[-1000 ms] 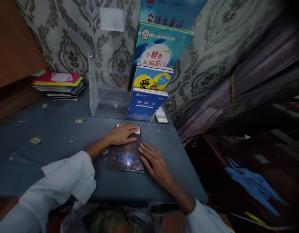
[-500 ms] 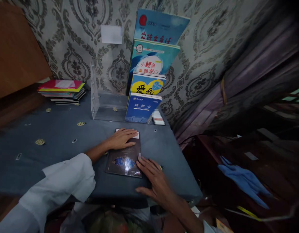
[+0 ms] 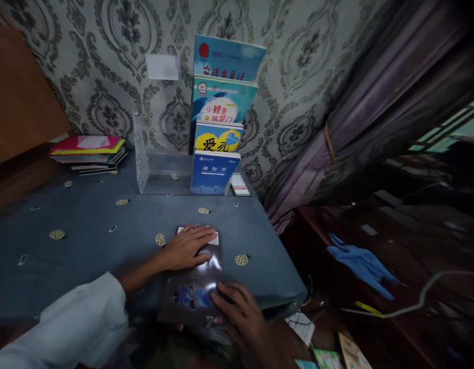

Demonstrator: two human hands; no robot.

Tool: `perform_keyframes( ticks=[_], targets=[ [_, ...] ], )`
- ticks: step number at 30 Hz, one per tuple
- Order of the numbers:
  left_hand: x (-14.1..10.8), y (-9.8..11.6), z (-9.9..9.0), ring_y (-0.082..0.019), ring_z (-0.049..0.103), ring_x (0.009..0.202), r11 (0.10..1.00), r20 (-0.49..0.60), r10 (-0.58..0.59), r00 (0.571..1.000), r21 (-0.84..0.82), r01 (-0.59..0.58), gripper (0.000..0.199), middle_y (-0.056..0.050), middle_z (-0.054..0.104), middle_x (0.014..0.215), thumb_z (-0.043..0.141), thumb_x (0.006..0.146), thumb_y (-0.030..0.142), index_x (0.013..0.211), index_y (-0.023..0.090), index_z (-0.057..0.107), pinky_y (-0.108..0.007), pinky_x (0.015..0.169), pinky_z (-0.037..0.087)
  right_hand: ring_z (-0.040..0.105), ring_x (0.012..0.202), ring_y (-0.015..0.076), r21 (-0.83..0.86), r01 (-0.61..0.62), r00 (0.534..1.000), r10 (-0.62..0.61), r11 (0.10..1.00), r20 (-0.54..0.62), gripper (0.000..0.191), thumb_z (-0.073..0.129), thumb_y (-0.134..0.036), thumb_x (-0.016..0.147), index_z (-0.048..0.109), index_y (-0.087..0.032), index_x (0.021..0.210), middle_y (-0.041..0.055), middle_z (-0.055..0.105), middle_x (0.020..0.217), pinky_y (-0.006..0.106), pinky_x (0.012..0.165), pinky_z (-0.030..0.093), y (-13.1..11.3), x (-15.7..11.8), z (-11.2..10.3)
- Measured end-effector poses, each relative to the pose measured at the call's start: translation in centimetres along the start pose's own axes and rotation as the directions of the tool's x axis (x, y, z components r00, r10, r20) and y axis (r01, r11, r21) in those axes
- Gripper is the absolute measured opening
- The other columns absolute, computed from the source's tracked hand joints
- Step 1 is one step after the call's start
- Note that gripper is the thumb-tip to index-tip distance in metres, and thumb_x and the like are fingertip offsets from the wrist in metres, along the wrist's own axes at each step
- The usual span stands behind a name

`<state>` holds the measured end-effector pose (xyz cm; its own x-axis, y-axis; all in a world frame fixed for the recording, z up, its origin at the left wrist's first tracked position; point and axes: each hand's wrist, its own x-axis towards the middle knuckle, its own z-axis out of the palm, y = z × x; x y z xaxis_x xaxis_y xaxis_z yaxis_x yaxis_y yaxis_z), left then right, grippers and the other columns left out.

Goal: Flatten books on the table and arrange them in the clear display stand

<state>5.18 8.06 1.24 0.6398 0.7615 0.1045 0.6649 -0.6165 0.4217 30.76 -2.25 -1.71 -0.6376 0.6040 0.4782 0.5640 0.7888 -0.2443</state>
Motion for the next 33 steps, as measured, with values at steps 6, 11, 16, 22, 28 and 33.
perform_keyframes(
  ticks=[6,11,16,22,28,33],
  targets=[
    [-1.4,1.9,-0.2,-0.028,0.034,0.151,0.986,0.029,-0.011,1.000,-0.167,0.015,0.061,-0.009,0.039,0.162,0.055,0.098,0.045,0.155,0.027,0.042,-0.053,0.124,0.024,0.072,0.092,0.0239,-0.013,0.150,0.989,-0.150,0.989,0.000,0.032,0.051,-0.017,0.096,0.070,-0.027,0.120,0.0088,0.079,0.103,0.038,0.079,0.062,-0.5,2.3,-3.5],
    [-1.0,1.4,-2.4,-0.028,0.043,0.146,0.874,0.091,0.009,0.996,-0.484,0.036,0.052,-0.008,0.053,0.152,0.052,0.099,0.051,0.142,0.024,0.060,-0.048,0.122,0.030,0.069,0.074,0.0203,0.034,0.289,0.954,-0.285,0.957,-0.091,0.030,0.042,-0.025,0.104,0.069,-0.021,0.117,0.0085,0.079,0.092,0.033,0.065,0.057,-0.5,6.9,-6.2],
    [-0.8,-0.2,-4.4,-0.029,0.066,0.121,0.525,0.057,-0.086,0.995,-0.846,0.094,0.063,-0.007,0.075,0.124,0.044,0.095,0.071,0.120,0.022,0.075,-0.045,0.110,0.045,0.074,0.083,0.0207,0.120,0.149,0.989,-0.149,0.982,-0.012,0.041,0.036,-0.040,0.108,0.071,-0.023,0.120,0.0092,0.078,0.094,0.030,0.074,0.059,0.1,11.5,-9.1],
    [-2.8,-2.4,-3.3,-0.036,0.065,0.120,0.229,-0.127,-0.249,0.960,-0.971,-0.069,0.094,-0.015,0.075,0.117,0.032,0.081,0.093,0.115,0.017,0.076,-0.050,0.104,0.047,0.068,0.061,0.0169,0.196,-0.134,0.972,0.168,0.971,-0.164,0.038,0.054,-0.050,0.101,0.073,-0.022,0.084,0.0026,0.070,0.069,0.025,0.058,0.052,2.2,14.1,-8.2],
    [-3.4,-2.9,-2.5,-0.032,0.059,0.127,0.403,-0.209,-0.266,0.941,-0.911,-0.088,0.075,-0.009,0.068,0.131,0.076,0.074,0.069,0.132,0.023,0.063,-0.046,0.109,0.045,0.061,0.055,0.0162,0.340,-0.275,0.919,0.350,0.899,-0.183,0.045,0.057,-0.059,0.096,0.070,-0.020,0.076,-0.0001,0.064,0.060,0.026,0.055,0.049,3.9,15.6,-7.4],
    [-2.2,-2.0,-1.9,-0.027,0.065,0.107,0.493,-0.216,-0.449,0.867,-0.869,0.038,0.053,-0.008,0.071,0.115,0.067,0.083,0.057,0.121,0.020,0.064,-0.041,0.088,0.057,0.062,0.064,0.0171,0.331,-0.287,0.927,0.348,0.899,-0.141,0.035,0.062,-0.056,0.093,0.069,-0.021,0.094,0.0015,0.069,0.073,0.027,0.060,0.052,4.8,15.1,-6.2]
  ],
)
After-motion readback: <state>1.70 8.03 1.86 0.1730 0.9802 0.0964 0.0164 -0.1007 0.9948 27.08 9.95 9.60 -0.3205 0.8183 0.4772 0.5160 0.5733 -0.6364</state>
